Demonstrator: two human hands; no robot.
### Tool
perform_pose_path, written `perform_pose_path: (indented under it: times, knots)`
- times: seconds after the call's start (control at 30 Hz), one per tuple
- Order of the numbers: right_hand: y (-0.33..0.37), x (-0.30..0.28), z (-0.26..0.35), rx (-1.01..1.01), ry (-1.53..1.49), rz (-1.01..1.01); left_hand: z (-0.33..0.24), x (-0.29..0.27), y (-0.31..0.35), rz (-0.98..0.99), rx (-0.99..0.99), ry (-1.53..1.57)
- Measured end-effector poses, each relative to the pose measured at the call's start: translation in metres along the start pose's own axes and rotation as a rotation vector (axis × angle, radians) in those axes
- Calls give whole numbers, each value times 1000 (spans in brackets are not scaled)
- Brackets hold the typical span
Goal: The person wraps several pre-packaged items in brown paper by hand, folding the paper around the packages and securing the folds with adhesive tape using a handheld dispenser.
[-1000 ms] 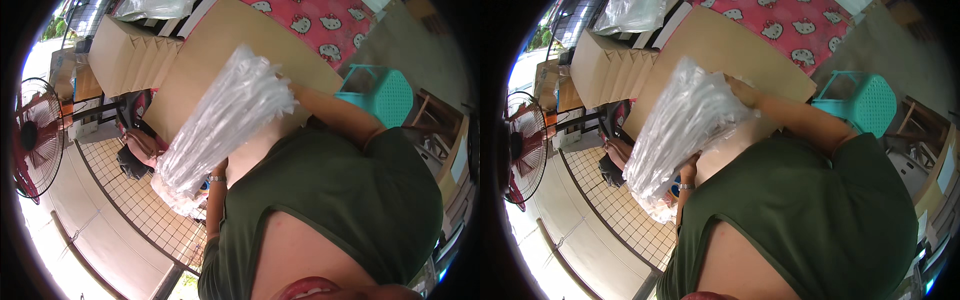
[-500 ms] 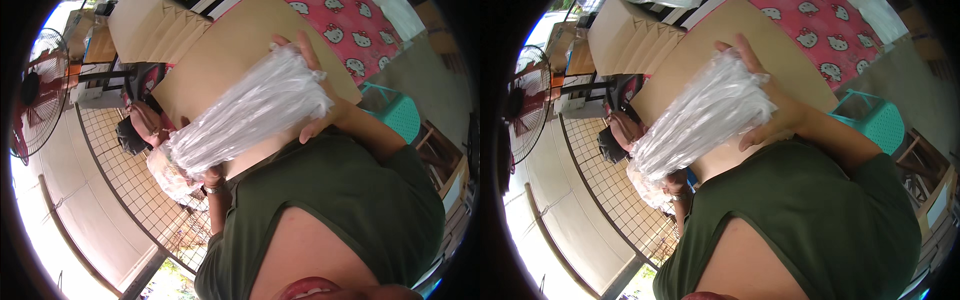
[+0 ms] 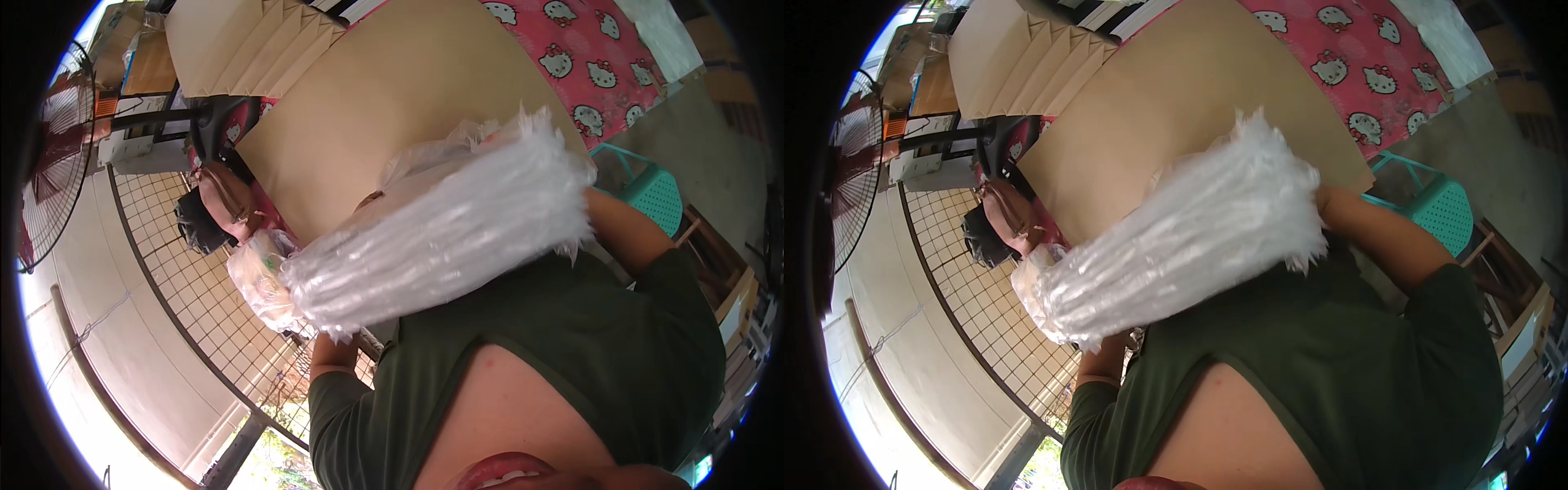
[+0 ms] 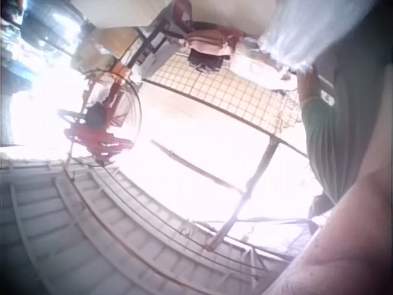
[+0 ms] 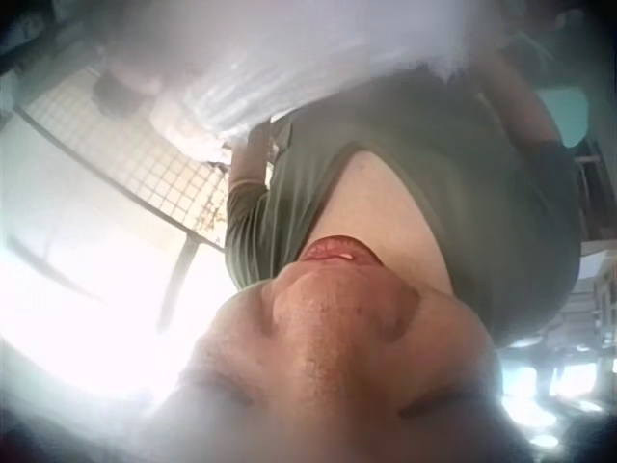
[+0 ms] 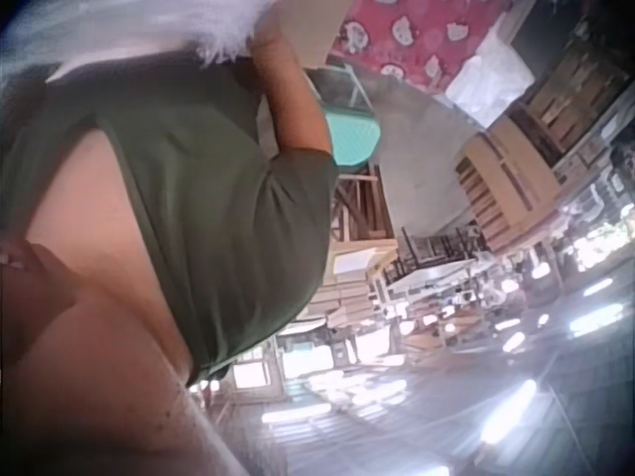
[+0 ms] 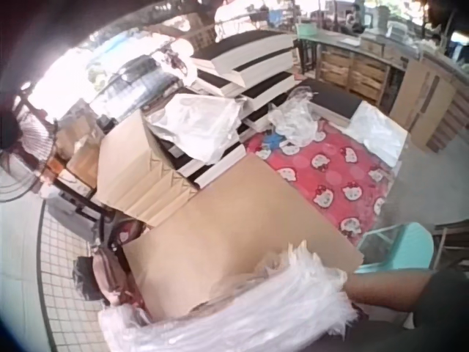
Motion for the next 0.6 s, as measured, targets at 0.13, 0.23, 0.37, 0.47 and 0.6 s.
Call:
perform_pose_path:
  times: [0.13, 0.23, 0.37, 0.47, 0.6]
  knots:
    - [-4, -8, 22, -29, 16, 35, 5, -5, -6, 21, -17, -17]
    - [-8, -11, 29, -45, 4, 55, 4, -7, -6, 32, -27, -24]
    - [-9, -9, 15, -23, -33, 95, 7, -11, -4, 46, -62, -39]
    - [-8, -4, -3, 0, -54, 135, 5, -17, 0, 50, -69, -49]
    - [-1, 3, -43, 61, -92, 178, 5, -22, 5, 56, -94, -58]
Point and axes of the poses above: each hand's wrist, its own y-axis away from the middle knuckle, its own x-axis out of the palm, z = x × y, the point moved 5 cm from there along -y, towards the middle knuckle, and after that the axes turned 4 degrees about y, right-handed, at the moved point
